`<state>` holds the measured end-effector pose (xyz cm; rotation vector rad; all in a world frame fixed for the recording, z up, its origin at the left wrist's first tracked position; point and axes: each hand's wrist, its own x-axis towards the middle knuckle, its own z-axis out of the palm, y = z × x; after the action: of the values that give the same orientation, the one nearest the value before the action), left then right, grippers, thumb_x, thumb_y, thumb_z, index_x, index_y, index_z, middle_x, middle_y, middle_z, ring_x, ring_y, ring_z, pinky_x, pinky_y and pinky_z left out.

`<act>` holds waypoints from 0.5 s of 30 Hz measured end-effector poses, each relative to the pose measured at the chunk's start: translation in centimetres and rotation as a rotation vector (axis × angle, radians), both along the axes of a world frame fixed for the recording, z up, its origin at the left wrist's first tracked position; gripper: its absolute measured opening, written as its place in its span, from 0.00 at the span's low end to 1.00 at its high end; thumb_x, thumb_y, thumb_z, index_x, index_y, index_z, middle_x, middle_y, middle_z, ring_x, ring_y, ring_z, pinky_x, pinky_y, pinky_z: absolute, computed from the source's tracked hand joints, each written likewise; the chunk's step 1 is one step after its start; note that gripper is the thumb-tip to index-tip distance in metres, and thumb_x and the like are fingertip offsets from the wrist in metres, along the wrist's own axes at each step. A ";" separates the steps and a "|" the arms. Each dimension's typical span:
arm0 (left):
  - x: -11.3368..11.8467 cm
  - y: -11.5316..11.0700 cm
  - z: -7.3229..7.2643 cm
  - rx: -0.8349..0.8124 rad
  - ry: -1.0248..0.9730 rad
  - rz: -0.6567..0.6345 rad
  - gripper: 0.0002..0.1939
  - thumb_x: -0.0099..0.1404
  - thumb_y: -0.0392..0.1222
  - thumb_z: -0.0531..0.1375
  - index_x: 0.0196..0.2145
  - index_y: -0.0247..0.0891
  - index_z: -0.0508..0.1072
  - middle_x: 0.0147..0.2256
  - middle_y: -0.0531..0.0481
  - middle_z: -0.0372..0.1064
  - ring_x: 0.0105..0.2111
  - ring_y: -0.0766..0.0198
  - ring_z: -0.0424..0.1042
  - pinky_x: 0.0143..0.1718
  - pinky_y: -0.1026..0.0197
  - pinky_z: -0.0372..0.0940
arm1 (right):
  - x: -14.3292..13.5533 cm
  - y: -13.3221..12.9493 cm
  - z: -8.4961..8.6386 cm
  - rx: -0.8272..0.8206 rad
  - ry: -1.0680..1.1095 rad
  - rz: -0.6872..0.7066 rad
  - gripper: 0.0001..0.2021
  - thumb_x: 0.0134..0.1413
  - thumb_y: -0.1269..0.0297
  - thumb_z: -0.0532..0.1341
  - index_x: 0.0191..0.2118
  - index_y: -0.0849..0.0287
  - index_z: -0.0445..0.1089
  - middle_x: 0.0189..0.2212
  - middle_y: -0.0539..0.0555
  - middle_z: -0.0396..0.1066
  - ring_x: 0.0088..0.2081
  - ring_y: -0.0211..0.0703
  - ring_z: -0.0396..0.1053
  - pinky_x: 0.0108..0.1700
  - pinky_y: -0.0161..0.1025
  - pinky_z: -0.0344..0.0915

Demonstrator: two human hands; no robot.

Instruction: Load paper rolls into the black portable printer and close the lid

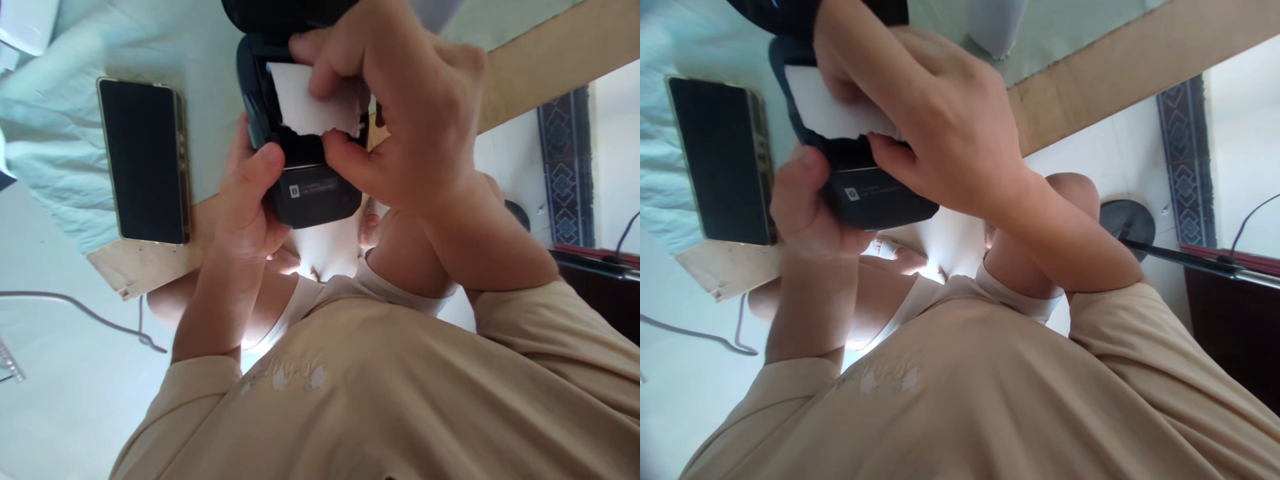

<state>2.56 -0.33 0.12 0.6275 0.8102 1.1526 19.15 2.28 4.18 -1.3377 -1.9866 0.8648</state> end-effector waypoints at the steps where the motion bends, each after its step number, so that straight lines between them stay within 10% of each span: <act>1: 0.0 0.0 0.0 0.005 0.001 -0.005 0.30 0.50 0.50 0.71 0.49 0.40 0.69 0.44 0.50 0.78 0.62 0.54 0.71 0.67 0.50 0.68 | 0.1 0.1 -0.1 0.070 -0.072 0.037 0.16 0.57 0.64 0.51 0.45 0.61 0.73 0.50 0.41 0.72 0.60 0.30 0.68 0.62 0.31 0.62; 9: -0.3 0.0 -0.6 0.047 0.048 0.004 0.26 0.54 0.53 0.67 0.49 0.42 0.71 0.46 0.50 0.78 0.62 0.53 0.70 0.63 0.50 0.71 | 1.2 0.6 -1.1 0.449 -0.248 0.114 0.24 0.67 0.57 0.42 0.42 0.55 0.76 0.47 0.42 0.71 0.52 0.30 0.69 0.57 0.37 0.64; 15: -0.1 -0.2 0.3 -0.005 0.075 0.024 0.15 0.63 0.45 0.55 0.46 0.38 0.69 0.37 0.51 0.76 0.57 0.55 0.75 0.62 0.44 0.71 | 1.4 0.1 -1.3 0.434 -0.098 0.199 0.21 0.65 0.55 0.46 0.39 0.60 0.75 0.45 0.48 0.69 0.50 0.30 0.68 0.58 0.38 0.64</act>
<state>2.45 -0.55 0.38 0.6611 0.8864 1.1543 20.51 2.38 2.84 -0.9615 -2.2488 0.4181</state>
